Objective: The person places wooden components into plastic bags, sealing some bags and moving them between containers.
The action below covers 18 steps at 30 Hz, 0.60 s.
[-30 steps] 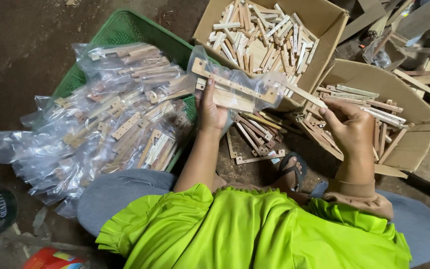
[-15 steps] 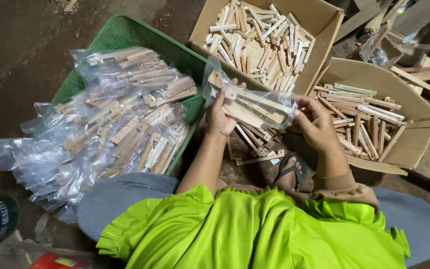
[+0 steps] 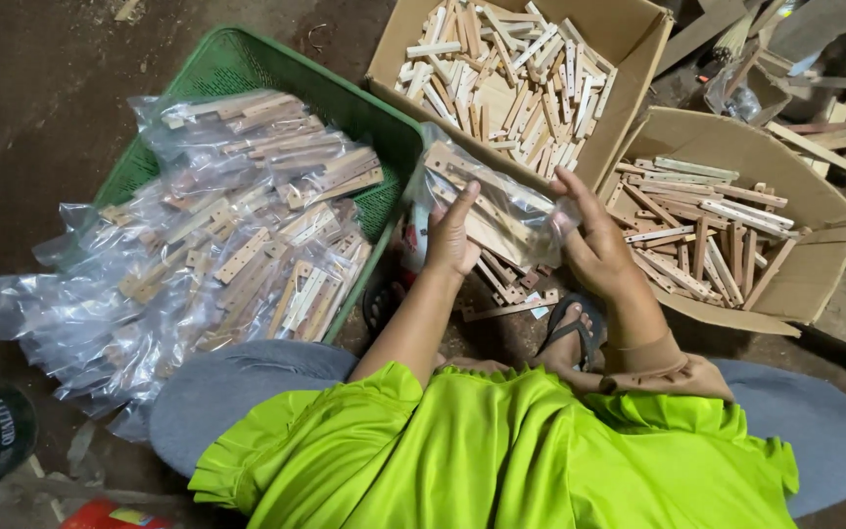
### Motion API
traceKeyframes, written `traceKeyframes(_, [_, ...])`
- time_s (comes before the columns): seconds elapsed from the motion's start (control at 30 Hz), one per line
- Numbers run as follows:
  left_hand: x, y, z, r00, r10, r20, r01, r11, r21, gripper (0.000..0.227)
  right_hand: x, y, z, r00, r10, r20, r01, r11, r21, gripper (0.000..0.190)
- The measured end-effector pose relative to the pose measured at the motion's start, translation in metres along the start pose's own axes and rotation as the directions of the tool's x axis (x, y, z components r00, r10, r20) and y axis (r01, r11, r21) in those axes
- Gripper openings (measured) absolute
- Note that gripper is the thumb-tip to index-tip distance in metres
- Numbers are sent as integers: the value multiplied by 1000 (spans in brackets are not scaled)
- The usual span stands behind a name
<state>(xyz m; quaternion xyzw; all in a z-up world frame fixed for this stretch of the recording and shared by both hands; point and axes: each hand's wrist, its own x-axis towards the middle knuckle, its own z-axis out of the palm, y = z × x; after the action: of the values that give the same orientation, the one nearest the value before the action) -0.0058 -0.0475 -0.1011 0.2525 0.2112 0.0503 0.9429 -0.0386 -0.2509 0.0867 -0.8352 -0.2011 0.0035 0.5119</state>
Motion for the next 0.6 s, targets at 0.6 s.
traceKeyframes(0.6, [-105,39,111,909,-1,416,-385,378,842,82,4,10,-11,985,89,-149,-113,981,-160,16])
